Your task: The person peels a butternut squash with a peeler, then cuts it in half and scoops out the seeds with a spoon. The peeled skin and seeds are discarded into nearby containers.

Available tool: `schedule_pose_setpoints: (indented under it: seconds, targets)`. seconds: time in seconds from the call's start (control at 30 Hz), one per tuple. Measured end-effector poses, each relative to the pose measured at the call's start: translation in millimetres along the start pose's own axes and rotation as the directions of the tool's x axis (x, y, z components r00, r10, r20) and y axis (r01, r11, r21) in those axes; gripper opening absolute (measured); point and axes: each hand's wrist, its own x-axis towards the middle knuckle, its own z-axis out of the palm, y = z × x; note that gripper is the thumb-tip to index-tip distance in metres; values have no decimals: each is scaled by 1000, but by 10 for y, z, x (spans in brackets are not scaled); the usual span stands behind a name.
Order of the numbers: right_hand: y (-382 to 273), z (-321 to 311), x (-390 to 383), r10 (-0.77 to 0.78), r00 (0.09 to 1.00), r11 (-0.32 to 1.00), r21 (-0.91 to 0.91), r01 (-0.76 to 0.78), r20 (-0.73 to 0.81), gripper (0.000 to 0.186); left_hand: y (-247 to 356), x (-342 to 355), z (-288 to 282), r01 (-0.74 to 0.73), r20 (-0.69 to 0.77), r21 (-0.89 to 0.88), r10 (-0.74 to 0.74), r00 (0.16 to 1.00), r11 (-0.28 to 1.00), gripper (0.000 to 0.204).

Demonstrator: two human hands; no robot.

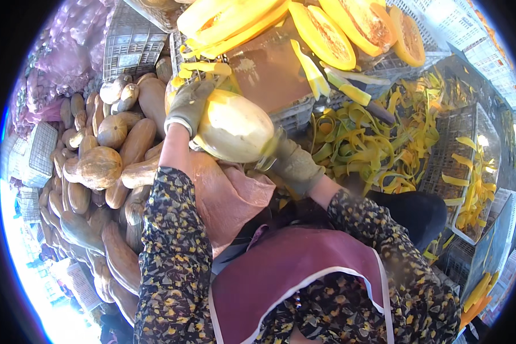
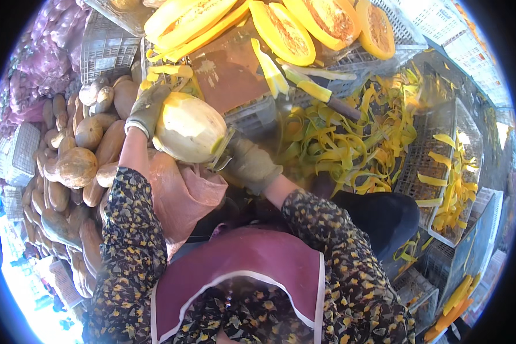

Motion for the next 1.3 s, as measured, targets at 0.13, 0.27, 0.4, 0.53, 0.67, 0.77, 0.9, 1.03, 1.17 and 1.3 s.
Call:
schedule_pose_setpoints:
  seconds: [0.13,0.27,0.4,0.53,0.67,0.77,0.9,1.03,1.17,1.3]
  targets:
    - [23,-145,-129,0,991,993,119,16,-132,40,-318,408,50,-492,-40,333,533,845,804,47]
    - [-452,-442,-94,164,972,931,299,-208,166,34,-172,158,2,-39,177,239,-4,984,970,47]
    - [-555,-349,142,-147,983,973,162,163,-107,39,60,73,-55,-7,80,133,-3,997,991,41]
    - [-155,-219,-139,113,979,967,-245,-69,170,50,52,23,-15,-9,23,67,7,1000,998,42]
    - [-378,-284,-376,124,991,982,148,-117,-40,39,-112,40,-11,-264,100,414,245,964,871,45]
    - [-633,-469,-26,117,991,971,203,-126,57,38,-94,80,12,14,-4,-54,-14,1000,998,54]
    - [-209,-112,211,-140,989,990,1,140,58,42,-188,114,54,19,-35,-48,-20,999,999,58]
    - [154,-109,-160,186,966,982,-10,-187,179,34,-348,203,106,-117,-70,-137,108,992,984,55]
    - [-310,-848,-342,384,917,922,-92,-376,110,36,-526,264,75,-138,-73,-3,137,988,990,46]
    - [-1100,-1570,292,-189,966,929,-285,234,176,43,-585,284,24,-210,-29,41,212,977,977,38]
